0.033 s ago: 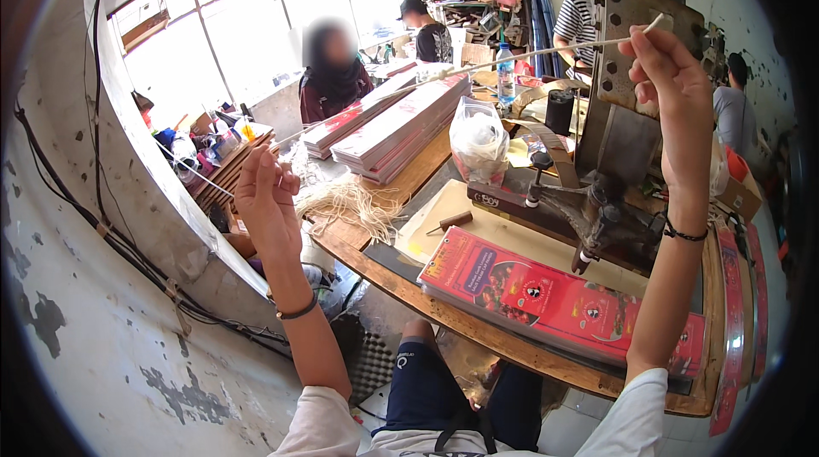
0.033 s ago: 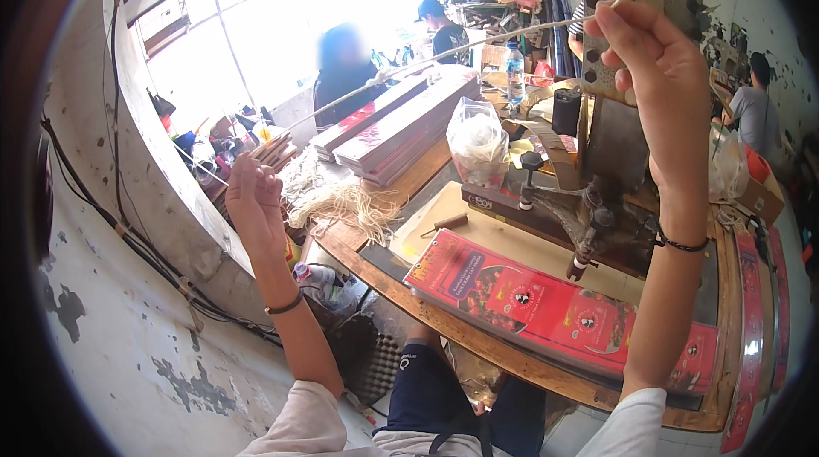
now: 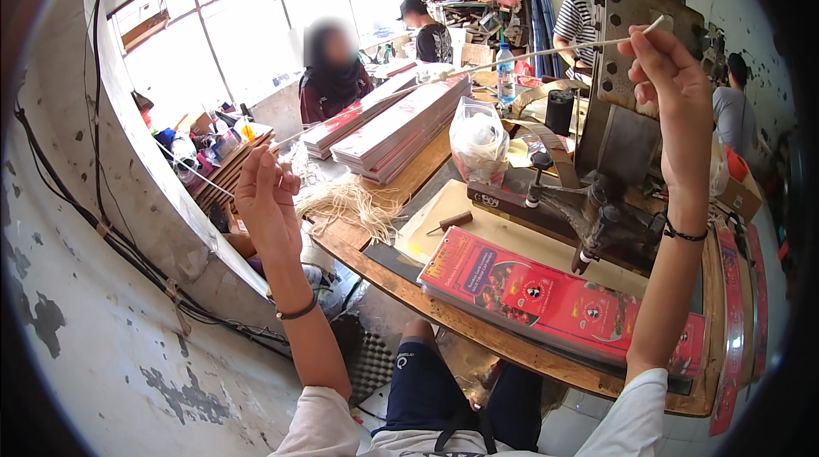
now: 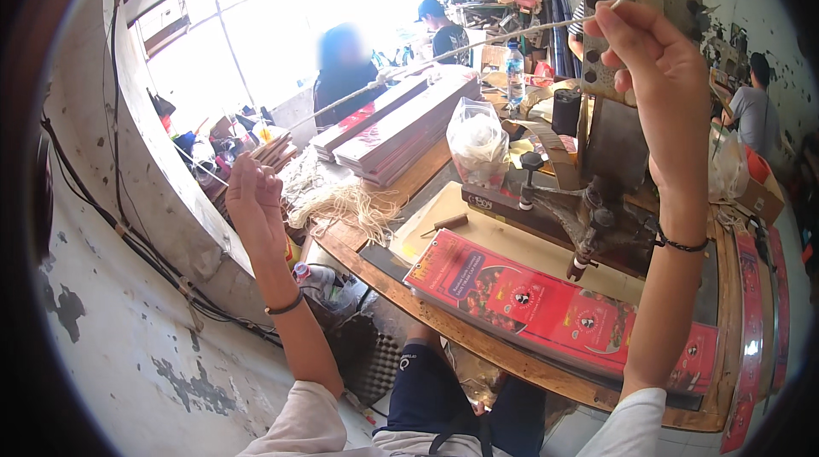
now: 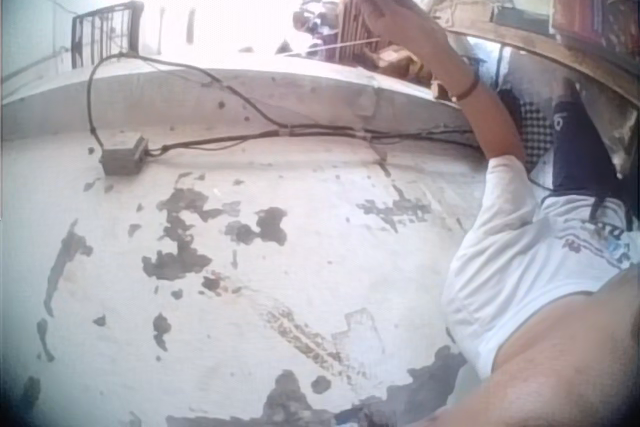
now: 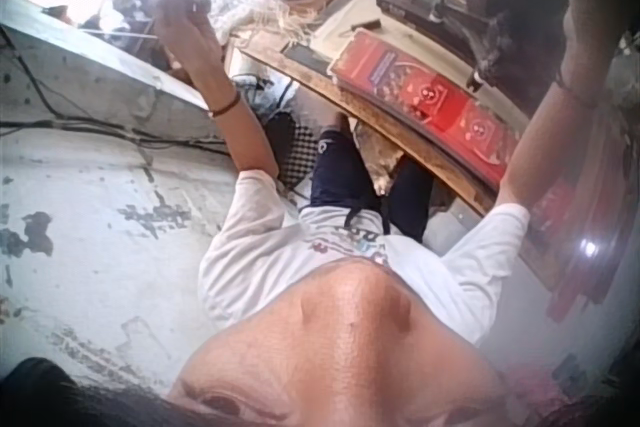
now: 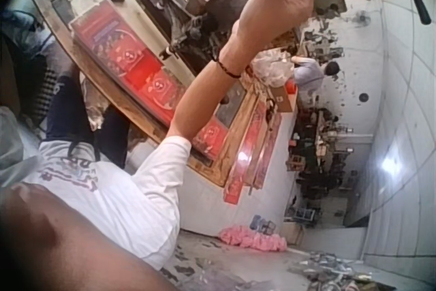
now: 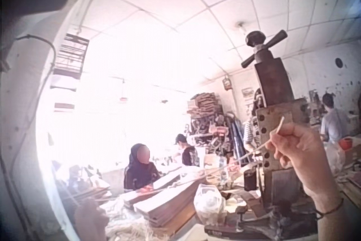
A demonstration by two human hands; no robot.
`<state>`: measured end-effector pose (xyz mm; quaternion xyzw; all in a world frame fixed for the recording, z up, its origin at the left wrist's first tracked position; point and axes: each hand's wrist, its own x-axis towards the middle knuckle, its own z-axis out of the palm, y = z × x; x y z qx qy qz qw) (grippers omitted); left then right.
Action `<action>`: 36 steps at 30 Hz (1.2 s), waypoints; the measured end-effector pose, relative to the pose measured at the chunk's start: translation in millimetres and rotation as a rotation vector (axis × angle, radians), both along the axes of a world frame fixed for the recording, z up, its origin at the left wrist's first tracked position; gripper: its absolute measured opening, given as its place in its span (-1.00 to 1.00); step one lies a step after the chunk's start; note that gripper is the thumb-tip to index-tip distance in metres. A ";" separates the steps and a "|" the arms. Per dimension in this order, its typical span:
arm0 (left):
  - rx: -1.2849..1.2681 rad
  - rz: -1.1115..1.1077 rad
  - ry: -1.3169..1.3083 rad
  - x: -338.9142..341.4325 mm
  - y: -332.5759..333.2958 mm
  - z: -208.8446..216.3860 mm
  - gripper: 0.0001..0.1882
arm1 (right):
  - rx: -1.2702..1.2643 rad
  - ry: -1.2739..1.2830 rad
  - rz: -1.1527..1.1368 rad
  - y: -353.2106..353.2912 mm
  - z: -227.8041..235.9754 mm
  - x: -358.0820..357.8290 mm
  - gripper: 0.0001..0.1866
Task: The person threads thin white twine through pre-punched holes in paper labels and ties a knot to secure each loop. The labels are handled one at a time and placed on a stack after being threaded.
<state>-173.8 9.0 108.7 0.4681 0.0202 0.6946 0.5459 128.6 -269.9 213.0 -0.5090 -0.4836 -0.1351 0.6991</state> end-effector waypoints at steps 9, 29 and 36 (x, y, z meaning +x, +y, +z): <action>0.042 -0.015 -0.039 -2.9 -0.7 0.8 -0.88 | -0.014 -0.005 0.005 0.8 -0.6 -1.4 -0.77; -0.143 -0.150 -0.041 8.1 23.1 -31.4 -0.80 | -0.107 -0.075 0.038 21.2 -9.7 -9.5 -0.79; -0.131 -0.030 0.108 34.3 10.4 -35.3 -0.86 | -0.110 -0.115 0.057 26.0 -12.6 -6.8 -0.79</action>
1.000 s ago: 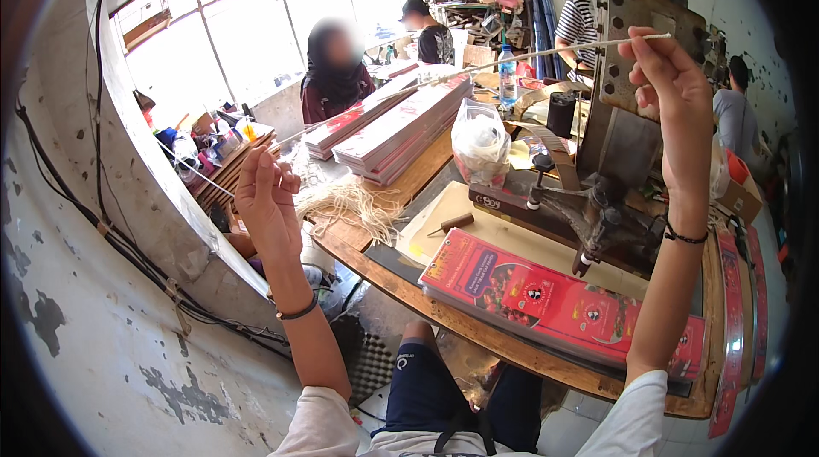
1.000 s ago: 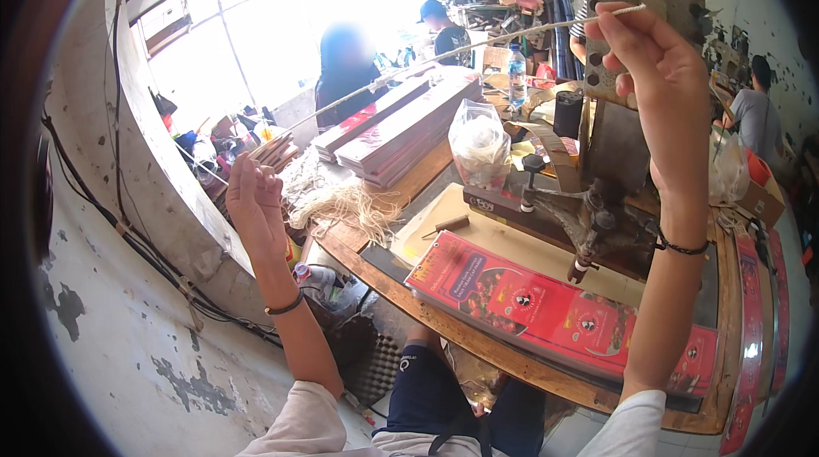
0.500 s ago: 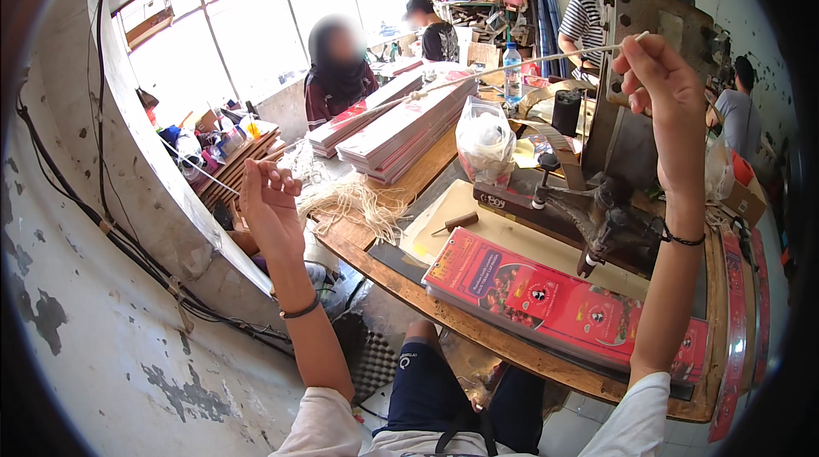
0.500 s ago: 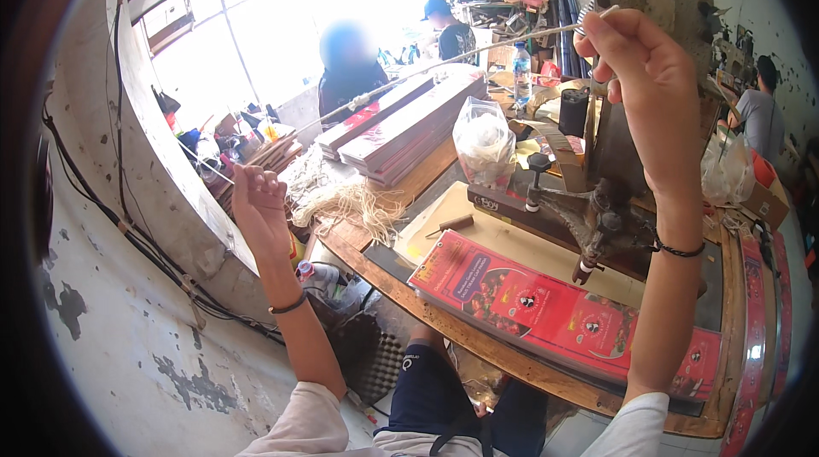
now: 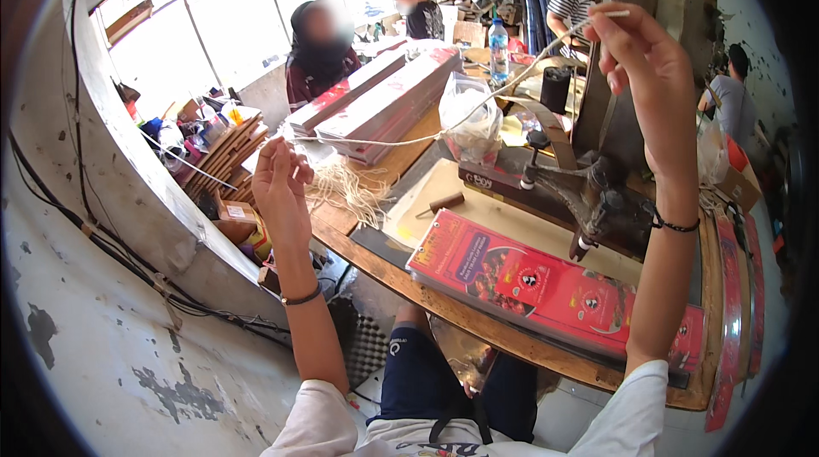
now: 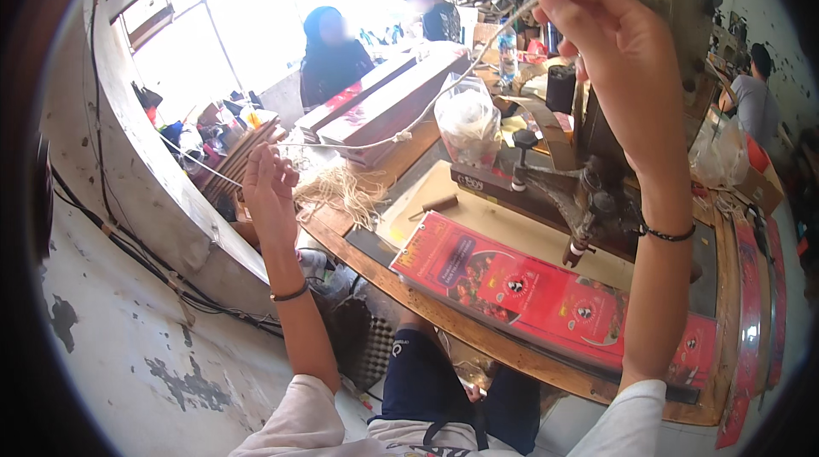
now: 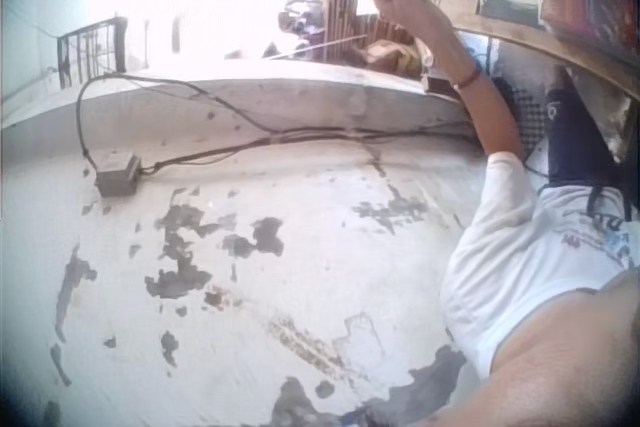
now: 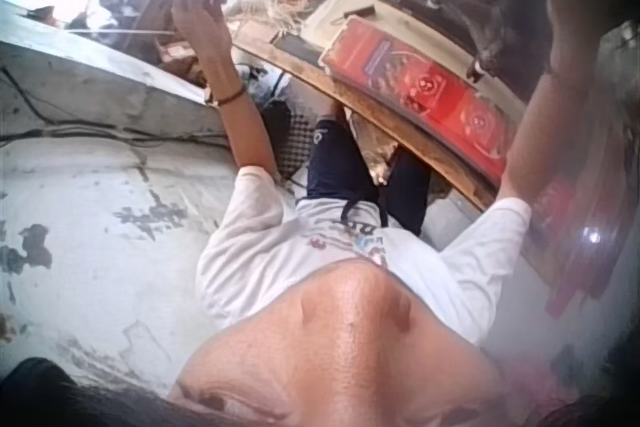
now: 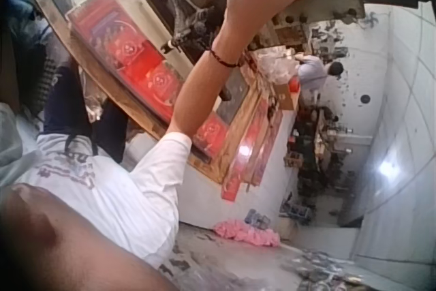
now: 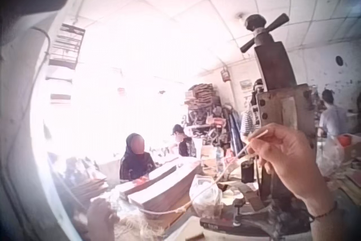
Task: The person threads thin white twine through pre-punched holes in paper labels and ties a knot to secure each loop. The labels are handled one at a time and placed on a stack after being threaded.
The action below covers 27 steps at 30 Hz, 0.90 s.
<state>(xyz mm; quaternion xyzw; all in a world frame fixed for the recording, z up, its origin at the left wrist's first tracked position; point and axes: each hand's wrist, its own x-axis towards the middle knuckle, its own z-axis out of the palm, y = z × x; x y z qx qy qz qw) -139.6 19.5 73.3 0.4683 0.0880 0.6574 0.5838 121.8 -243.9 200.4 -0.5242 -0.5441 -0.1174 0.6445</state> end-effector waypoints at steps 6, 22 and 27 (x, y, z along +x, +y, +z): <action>-0.019 -0.001 -0.036 6.5 0.4 -4.1 -0.81 | -0.017 0.014 -0.011 3.4 -3.5 10.7 -0.76; -0.071 0.058 0.109 1.6 11.7 -42.9 -0.49 | 0.052 0.039 -0.161 -26.2 17.5 -3.0 -0.87; -0.052 0.086 0.112 -7.0 15.7 -44.2 -0.48 | 0.021 0.016 -0.149 -31.2 18.9 -7.0 -0.85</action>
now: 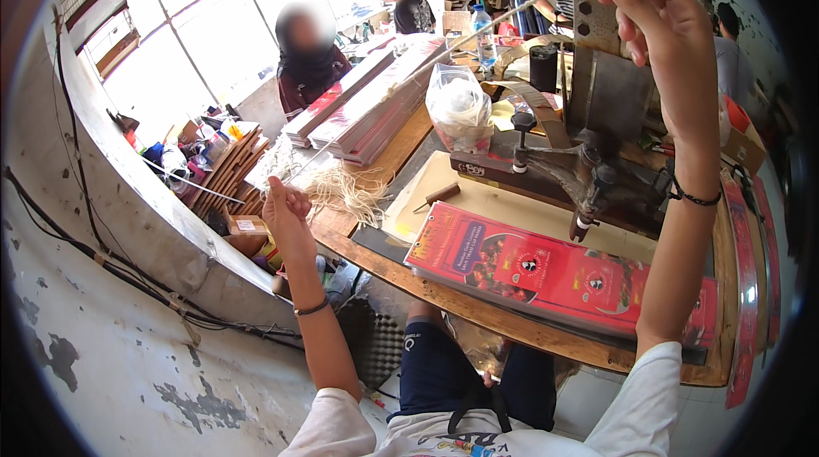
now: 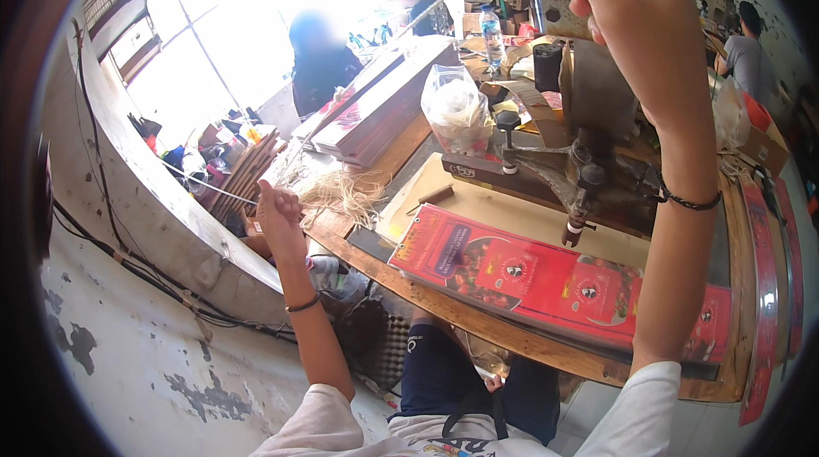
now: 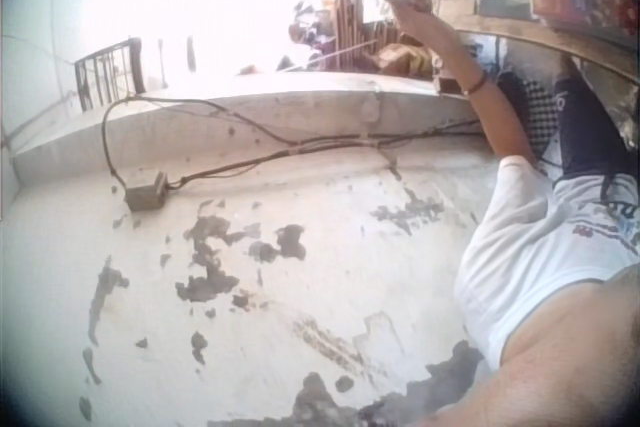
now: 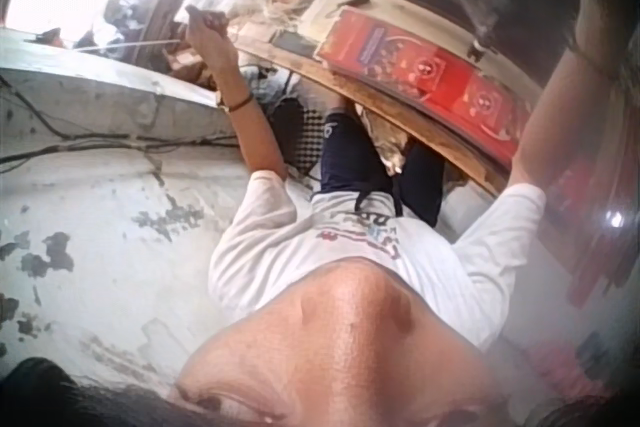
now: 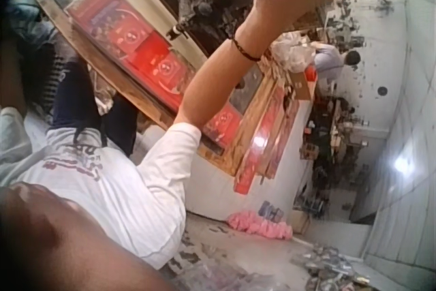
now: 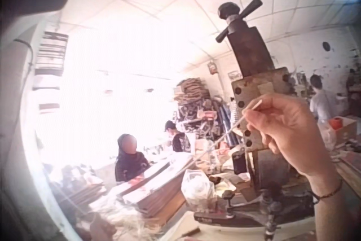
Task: The person threads thin white twine through pre-punched holes in paper labels and ties a knot to secure each loop. The labels are handled one at a time and placed on a stack after being threaded.
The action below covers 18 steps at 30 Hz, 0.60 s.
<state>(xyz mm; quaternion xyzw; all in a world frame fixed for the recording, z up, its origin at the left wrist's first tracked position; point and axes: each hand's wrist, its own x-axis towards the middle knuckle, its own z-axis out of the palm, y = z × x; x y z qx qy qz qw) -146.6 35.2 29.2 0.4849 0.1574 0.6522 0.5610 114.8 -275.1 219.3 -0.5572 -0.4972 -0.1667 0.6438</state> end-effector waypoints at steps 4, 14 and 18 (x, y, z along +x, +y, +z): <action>0.022 0.010 0.022 -7.5 -3.4 2.4 -0.49 | 0.014 -0.036 -0.015 1.2 -9.5 18.1 -0.79; 0.044 -0.103 -0.056 -32.7 -3.4 -0.7 -0.59 | 0.108 0.011 0.004 -12.0 -6.7 42.9 -0.76; 0.213 -0.089 0.176 -21.2 -28.4 -1.1 -0.76 | 0.058 -0.002 0.087 -3.5 -9.4 25.1 -0.74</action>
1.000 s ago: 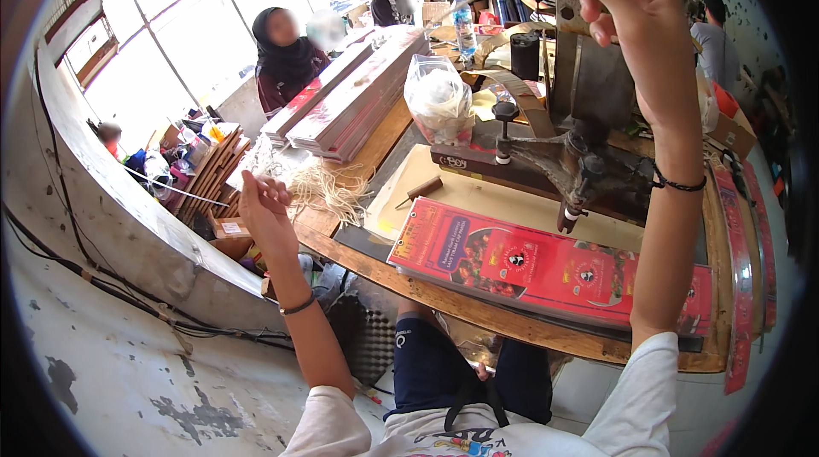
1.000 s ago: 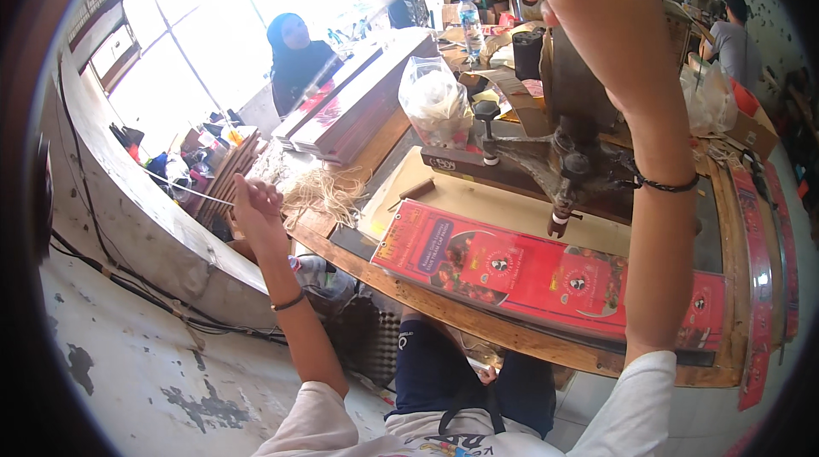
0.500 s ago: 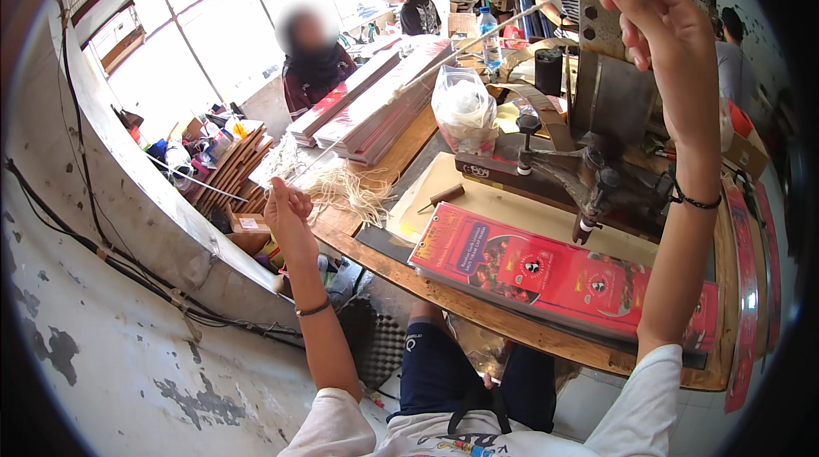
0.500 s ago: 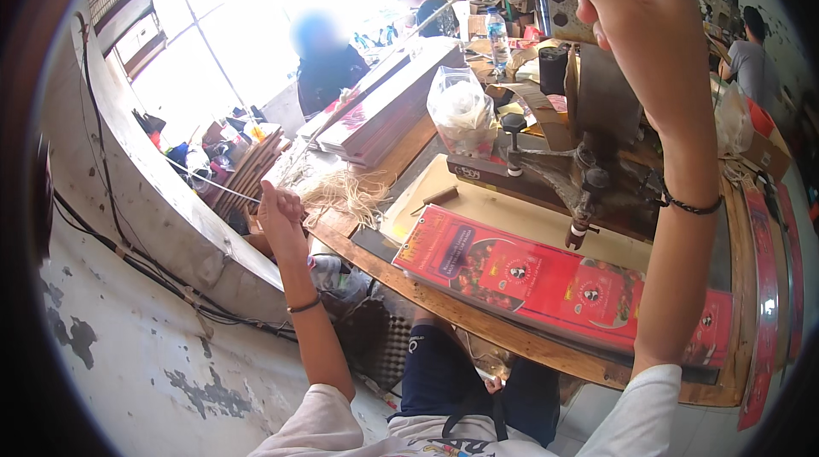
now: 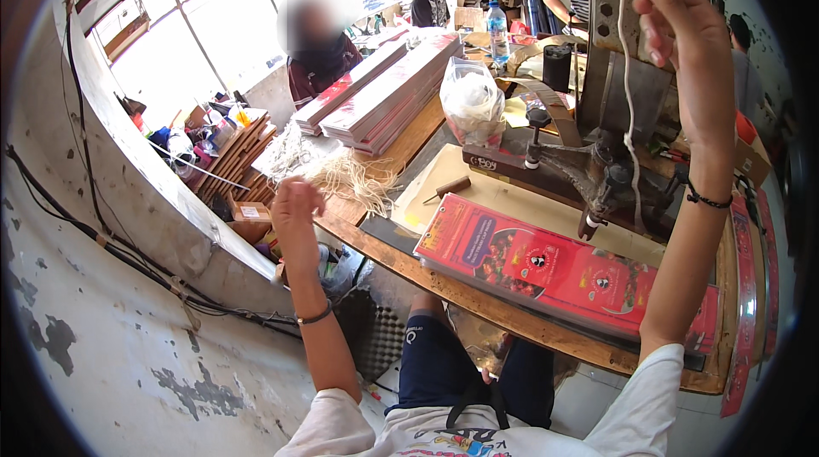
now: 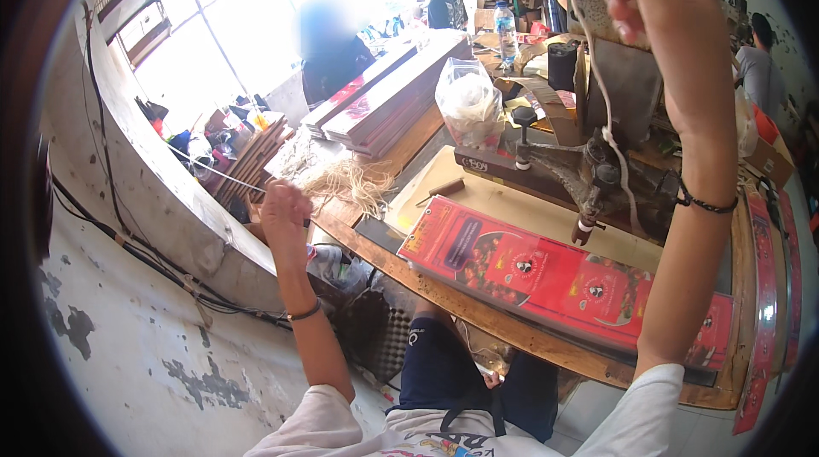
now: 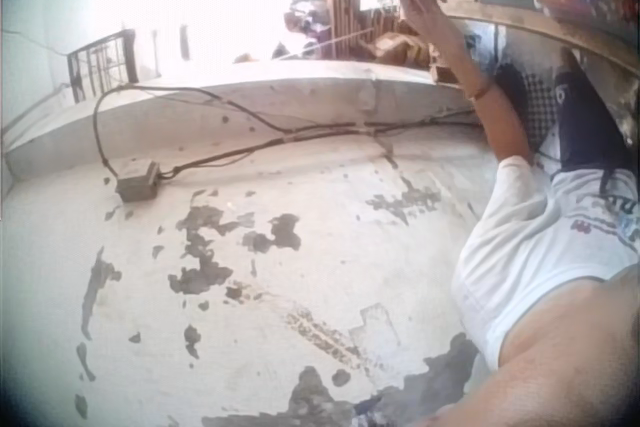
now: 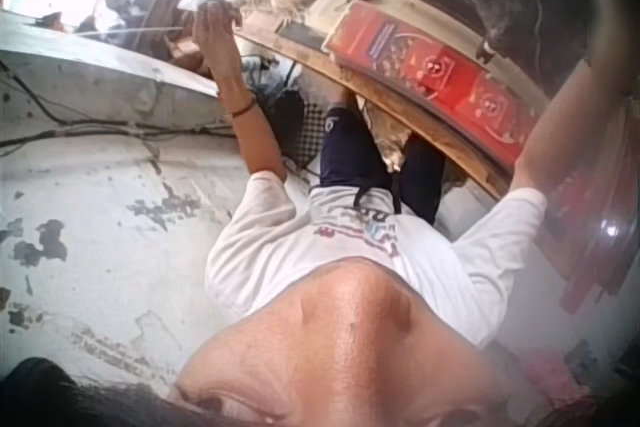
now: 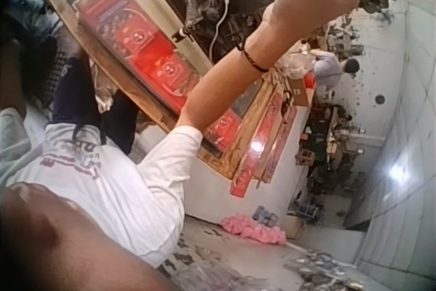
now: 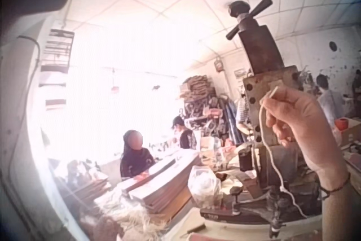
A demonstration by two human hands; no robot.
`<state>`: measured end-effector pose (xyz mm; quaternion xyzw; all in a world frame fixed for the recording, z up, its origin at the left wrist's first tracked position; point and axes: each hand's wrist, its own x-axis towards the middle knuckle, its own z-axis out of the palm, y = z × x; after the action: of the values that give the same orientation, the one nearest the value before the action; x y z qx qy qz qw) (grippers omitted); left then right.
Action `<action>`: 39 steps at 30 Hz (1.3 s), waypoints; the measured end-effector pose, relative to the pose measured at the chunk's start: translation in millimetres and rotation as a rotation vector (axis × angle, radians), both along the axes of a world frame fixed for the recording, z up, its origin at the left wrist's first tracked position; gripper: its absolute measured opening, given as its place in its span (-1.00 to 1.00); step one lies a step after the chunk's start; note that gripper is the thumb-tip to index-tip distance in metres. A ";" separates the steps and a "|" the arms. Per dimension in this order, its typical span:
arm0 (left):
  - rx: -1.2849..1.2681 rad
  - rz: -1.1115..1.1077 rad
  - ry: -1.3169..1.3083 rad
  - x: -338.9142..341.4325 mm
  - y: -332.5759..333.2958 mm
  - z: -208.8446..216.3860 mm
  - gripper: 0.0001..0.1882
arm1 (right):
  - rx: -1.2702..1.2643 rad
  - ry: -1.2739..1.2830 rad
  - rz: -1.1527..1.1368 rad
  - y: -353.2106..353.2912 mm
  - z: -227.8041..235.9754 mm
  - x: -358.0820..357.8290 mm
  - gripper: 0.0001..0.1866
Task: The person threads thin white twine through pre-punched holes in paper labels and ties a knot to secure each loop. The labels are handled one at a time and placed on a stack after being threaded.
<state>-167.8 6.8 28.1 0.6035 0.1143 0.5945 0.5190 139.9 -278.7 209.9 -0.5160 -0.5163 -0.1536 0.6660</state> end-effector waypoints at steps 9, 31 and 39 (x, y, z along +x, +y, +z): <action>0.397 -0.592 0.285 83.1 -126.8 29.7 -0.31 | -0.169 -0.107 0.213 33.6 -15.5 -71.3 -0.78; -0.006 -0.512 0.171 53.2 -117.8 43.7 -0.66 | -0.081 -0.066 -0.054 27.5 -12.4 -18.2 -0.80; -0.037 -0.538 0.141 54.7 -117.6 43.6 -0.69 | -0.085 -0.075 -0.017 26.5 -10.2 -14.8 -0.81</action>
<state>-113.1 -110.8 71.7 0.6424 -0.0032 0.3897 0.6599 125.2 -252.1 199.6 -0.5421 -0.5424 -0.1564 0.6225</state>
